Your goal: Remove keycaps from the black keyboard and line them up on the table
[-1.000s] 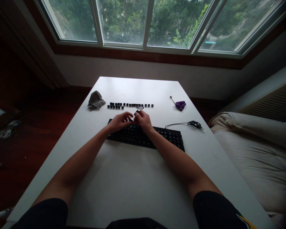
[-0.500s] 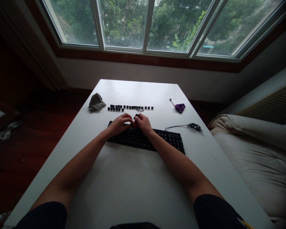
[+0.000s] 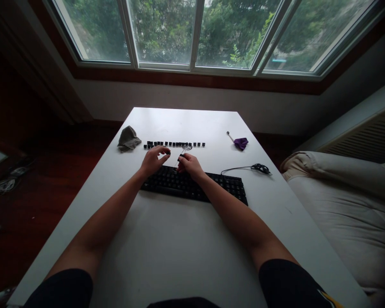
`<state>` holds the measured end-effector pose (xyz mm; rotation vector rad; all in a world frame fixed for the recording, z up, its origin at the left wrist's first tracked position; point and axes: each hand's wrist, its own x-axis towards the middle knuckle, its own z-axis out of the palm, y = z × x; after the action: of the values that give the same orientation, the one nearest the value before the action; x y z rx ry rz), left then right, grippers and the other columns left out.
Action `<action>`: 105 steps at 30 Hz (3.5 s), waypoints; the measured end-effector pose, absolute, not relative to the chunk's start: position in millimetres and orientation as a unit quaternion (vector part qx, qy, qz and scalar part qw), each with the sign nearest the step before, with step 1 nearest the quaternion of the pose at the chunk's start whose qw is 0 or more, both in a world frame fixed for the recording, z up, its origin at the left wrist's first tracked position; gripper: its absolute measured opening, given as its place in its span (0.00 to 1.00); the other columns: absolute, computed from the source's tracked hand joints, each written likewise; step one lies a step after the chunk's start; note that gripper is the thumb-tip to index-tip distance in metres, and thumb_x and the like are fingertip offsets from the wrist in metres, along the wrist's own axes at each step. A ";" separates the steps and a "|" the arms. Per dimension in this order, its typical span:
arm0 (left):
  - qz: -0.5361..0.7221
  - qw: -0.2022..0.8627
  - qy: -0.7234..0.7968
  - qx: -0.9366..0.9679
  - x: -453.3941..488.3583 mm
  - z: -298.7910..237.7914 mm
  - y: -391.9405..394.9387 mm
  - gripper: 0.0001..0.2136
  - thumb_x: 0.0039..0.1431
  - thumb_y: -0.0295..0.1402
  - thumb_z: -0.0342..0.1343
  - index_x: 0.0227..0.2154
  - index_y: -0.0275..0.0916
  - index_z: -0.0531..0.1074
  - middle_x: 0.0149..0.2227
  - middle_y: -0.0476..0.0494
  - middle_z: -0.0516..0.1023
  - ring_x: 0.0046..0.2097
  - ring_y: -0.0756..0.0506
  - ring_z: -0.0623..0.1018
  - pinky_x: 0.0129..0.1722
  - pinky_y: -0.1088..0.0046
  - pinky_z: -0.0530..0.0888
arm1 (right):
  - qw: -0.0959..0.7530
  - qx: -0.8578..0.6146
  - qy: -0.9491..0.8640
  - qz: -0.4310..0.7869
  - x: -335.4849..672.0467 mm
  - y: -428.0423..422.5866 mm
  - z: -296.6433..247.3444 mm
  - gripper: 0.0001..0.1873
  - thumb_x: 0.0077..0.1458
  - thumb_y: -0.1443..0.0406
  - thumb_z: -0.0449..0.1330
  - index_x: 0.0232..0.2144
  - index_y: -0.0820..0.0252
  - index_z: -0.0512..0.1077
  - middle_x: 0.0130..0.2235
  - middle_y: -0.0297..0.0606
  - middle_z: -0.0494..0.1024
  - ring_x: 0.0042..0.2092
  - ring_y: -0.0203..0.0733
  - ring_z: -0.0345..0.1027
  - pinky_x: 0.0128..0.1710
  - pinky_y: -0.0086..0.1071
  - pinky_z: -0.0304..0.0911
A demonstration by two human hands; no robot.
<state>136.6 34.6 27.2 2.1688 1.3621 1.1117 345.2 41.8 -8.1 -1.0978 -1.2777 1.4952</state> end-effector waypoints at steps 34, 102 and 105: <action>0.191 0.030 0.586 0.787 147.0 -6.8 134.6 0.09 0.56 0.33 0.60 0.40 0.45 0.79 0.49 0.38 0.75 0.56 0.32 0.68 0.56 0.52 0.65 | 0.430 -0.446 -0.552 0.558 347.5 39.7 -9.3 0.10 0.58 0.58 0.61 0.30 0.56 0.67 0.23 0.29 0.75 0.22 0.37 0.73 0.20 0.26 0.68; 0.204 -0.022 0.600 0.773 108.9 -18.8 124.7 0.12 0.62 0.33 0.56 0.46 0.46 0.80 0.49 0.40 0.76 0.55 0.35 0.69 0.55 0.55 0.67 | 0.452 -0.405 -0.569 0.555 353.0 41.3 9.8 0.04 0.54 0.67 0.56 0.34 0.57 0.67 0.27 0.30 0.75 0.28 0.36 0.75 0.24 0.26 0.71; 0.206 -0.018 0.596 0.776 110.4 -15.9 125.7 0.12 0.62 0.34 0.56 0.47 0.46 0.79 0.49 0.40 0.76 0.55 0.36 0.69 0.55 0.55 0.67 | 0.449 -0.410 -0.576 0.547 354.0 42.4 7.9 0.03 0.54 0.66 0.56 0.34 0.57 0.67 0.27 0.30 0.75 0.28 0.36 0.74 0.25 0.27 0.71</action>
<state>110.4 125.7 -15.9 2.4657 1.8959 0.6537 354.0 42.4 7.9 -1.0137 -1.4237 1.3530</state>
